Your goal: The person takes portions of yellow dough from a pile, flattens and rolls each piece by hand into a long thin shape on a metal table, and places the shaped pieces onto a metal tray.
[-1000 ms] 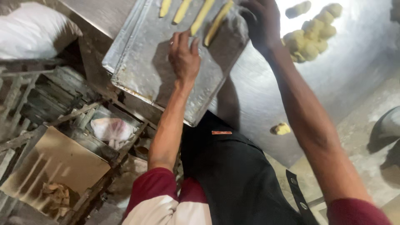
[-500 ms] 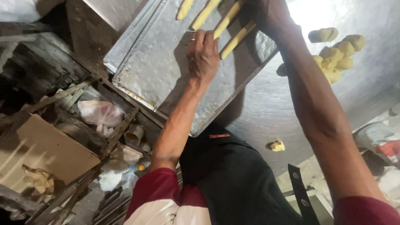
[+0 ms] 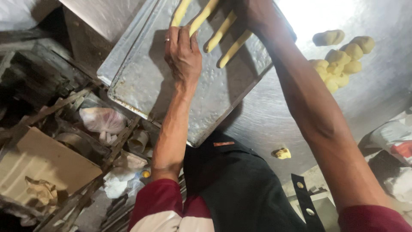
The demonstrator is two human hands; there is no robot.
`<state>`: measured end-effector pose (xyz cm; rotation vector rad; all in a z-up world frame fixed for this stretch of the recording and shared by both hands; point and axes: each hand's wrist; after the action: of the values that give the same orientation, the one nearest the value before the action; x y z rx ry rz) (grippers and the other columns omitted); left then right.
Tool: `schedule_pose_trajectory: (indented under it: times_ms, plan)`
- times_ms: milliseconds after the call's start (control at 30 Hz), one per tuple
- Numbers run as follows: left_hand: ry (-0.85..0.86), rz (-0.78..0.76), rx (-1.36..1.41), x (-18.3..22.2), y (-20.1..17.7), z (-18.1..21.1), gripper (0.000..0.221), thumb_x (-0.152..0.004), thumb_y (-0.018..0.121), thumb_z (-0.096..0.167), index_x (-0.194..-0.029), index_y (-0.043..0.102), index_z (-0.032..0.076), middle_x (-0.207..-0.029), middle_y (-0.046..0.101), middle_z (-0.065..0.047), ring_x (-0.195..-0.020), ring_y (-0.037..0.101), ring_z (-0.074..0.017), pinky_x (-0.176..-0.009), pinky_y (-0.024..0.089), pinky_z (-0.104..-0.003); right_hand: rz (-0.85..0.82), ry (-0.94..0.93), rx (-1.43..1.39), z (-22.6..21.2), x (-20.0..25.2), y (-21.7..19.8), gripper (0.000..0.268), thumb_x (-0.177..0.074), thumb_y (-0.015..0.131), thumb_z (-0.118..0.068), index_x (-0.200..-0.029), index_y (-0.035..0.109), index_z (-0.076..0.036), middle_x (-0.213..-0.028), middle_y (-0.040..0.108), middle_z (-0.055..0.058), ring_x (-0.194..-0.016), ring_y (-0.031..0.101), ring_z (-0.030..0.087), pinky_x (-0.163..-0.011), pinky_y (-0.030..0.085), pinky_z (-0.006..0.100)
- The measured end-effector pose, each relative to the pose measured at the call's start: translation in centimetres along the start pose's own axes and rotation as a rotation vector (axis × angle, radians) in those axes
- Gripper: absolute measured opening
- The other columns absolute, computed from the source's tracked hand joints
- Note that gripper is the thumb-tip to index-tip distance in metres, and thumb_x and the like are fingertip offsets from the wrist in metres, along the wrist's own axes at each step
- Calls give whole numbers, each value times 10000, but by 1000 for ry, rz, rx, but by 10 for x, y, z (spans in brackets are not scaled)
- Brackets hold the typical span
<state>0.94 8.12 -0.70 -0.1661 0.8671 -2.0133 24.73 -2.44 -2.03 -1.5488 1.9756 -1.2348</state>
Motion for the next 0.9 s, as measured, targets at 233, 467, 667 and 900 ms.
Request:
schedule_pose_trajectory:
  times_ms: [233,467,667,900]
  plan:
    - [-163,39,121,-5,-7,-9,265,-954,783,168,-1130,654,18,-1058,602,-134,-961,650,-346,-792,516,-469,-8,37,-55,10,8,5,261,-959,777,-48,-1174,663,45,-1055,618,195,-920,663,298,-760,561,412]
    - [11,25,-39,-36,-5,-35,236,-936,782,122,-1128,660,60,-1075,595,-120,-987,634,-363,-799,508,-472,17,75,-82,13,16,4,304,-975,781,-49,-1207,625,69,-1130,579,210,-991,644,293,-815,563,412]
    - [-30,10,-27,-38,-14,-29,254,-925,807,136,-1120,660,62,-1065,586,-131,-956,630,-379,-789,492,-481,179,100,-207,14,38,4,342,-990,785,-50,-1236,593,89,-1195,546,222,-1052,629,289,-863,565,412]
    - [-81,48,103,5,-28,29,176,-993,713,113,-1145,679,32,-1020,639,-138,-897,674,-341,-735,487,-462,864,338,-116,-10,212,-31,161,-1070,707,-28,-1191,722,78,-1068,697,135,-1009,661,232,-910,569,383]
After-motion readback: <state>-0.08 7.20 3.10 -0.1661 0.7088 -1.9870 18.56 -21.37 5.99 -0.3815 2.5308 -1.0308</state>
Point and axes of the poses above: each hand's wrist, its own x-axis away from the middle knuckle, its own y-axis out of the palm, z = x × y
